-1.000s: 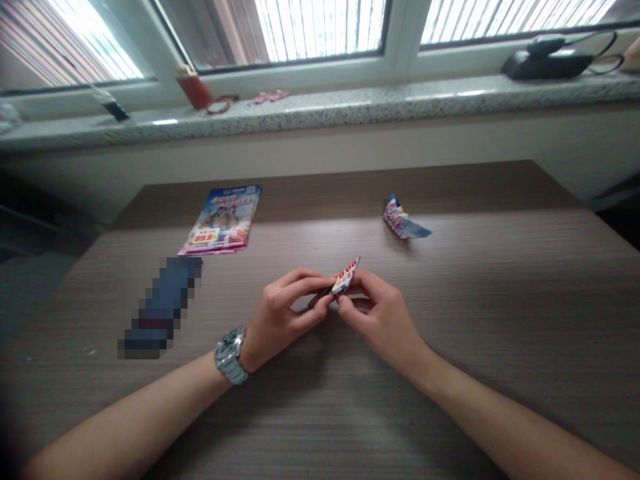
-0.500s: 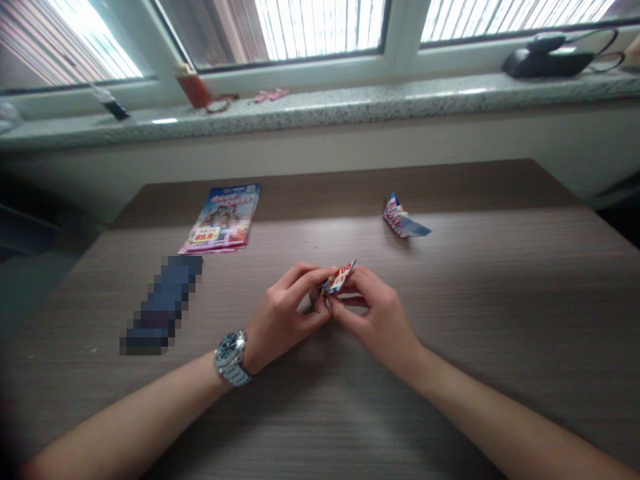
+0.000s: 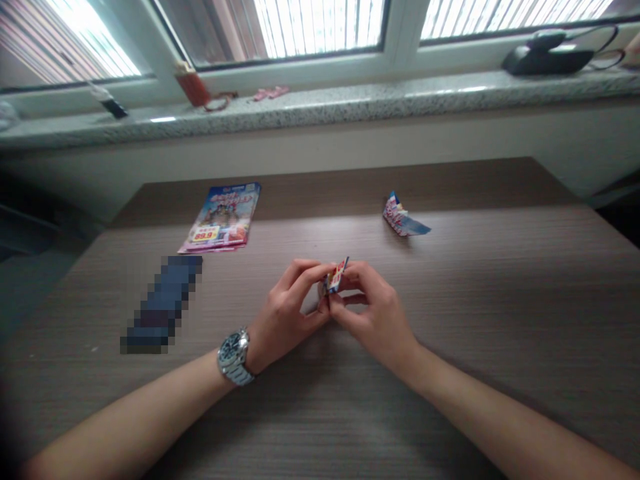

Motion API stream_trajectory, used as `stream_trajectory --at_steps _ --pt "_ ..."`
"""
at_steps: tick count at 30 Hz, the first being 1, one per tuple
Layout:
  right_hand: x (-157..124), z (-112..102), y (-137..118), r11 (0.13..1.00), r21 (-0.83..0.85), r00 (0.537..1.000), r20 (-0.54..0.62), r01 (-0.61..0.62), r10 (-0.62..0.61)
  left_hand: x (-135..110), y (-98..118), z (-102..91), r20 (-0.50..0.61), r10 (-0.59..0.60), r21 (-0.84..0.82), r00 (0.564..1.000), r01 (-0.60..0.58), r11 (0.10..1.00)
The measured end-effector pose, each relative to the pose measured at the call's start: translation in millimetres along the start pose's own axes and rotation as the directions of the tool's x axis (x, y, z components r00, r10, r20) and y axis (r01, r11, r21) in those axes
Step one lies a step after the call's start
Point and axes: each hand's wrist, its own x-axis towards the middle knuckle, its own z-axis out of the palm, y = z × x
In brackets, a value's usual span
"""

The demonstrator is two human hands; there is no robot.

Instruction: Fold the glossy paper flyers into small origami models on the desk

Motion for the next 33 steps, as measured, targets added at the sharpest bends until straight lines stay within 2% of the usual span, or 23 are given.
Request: stream_trajectory --at_steps 5,17,21,26,29,33 --pt "2 -1 2 0.998 -0.057 0.999 0.037 -0.019 0.021 -2 -3 1.8 0.018 -0.015 -0.002 1.000 0.015 1.000" --pt "2 -5 4 0.987 -0.157 1.000 0.016 0.016 -0.014 -1 -4 -0.5 0.002 -0.048 -0.037 0.999 0.048 0.998" --pt "2 -6 4 0.994 -0.105 0.999 0.040 -0.010 0.014 0 -5 -0.8 0.008 -0.084 -0.092 0.996 0.084 0.992" --pt "3 -6 8 0.999 0.035 1.000 -0.007 -0.026 0.027 0 -7 -1.1 0.007 -0.118 -0.143 0.993 0.118 0.983" --pt "3 -7 12 0.994 0.101 0.999 -0.001 -0.035 0.035 0 -8 -1.6 0.008 -0.101 -0.153 0.995 0.101 0.983" --pt "3 -9 15 0.994 0.101 0.997 0.075 -0.041 0.033 -1 -10 -2.5 0.016 -0.045 -0.120 0.999 0.047 0.992"
